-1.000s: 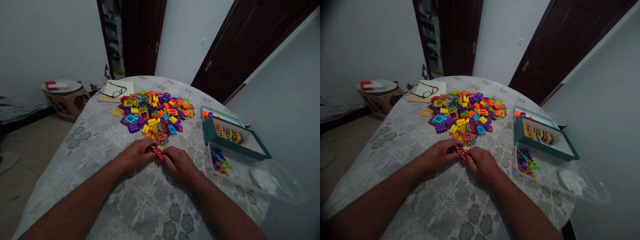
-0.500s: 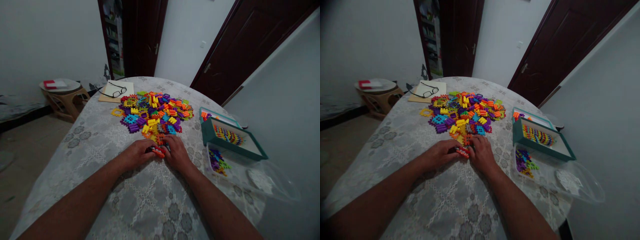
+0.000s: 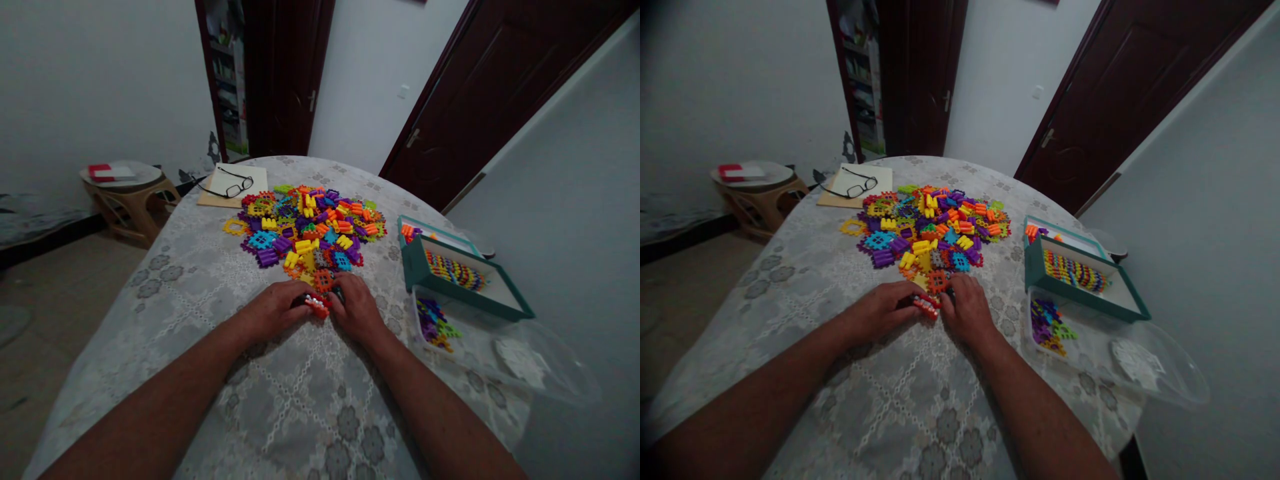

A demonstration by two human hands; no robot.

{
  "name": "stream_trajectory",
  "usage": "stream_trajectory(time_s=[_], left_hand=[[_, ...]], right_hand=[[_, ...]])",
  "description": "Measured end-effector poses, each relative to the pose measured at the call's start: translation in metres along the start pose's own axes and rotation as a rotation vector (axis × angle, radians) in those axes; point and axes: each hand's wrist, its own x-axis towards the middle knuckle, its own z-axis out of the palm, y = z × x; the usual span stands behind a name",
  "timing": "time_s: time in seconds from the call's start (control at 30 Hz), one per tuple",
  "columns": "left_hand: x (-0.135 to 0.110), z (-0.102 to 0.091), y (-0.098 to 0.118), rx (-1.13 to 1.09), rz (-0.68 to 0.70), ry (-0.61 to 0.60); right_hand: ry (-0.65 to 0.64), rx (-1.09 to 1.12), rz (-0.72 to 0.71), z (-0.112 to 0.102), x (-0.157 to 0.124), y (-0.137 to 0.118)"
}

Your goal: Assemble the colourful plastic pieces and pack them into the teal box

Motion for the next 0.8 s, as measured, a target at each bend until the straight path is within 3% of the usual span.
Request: stream_trajectory(time_s=[0.27,0.57,0.8], left_hand=[[0.0011,-0.0003,0.0048,-0.009,-0.032,0.020],[0.0012,-0.0004,0.0031,-0.008,-0.024,0.022],[0.0013,-0.0003,0.0011,0.002,-0.033,0.006]], right_hand=[[-0.055,-0.001,-0.036,-0.0021,0.0008,-0.0033],[0.112,0.062,-0.008,-0.0036,0.0034,0.0024],[0.058,0.015,-0.002,-0.0044,0.0024,0.0059]])
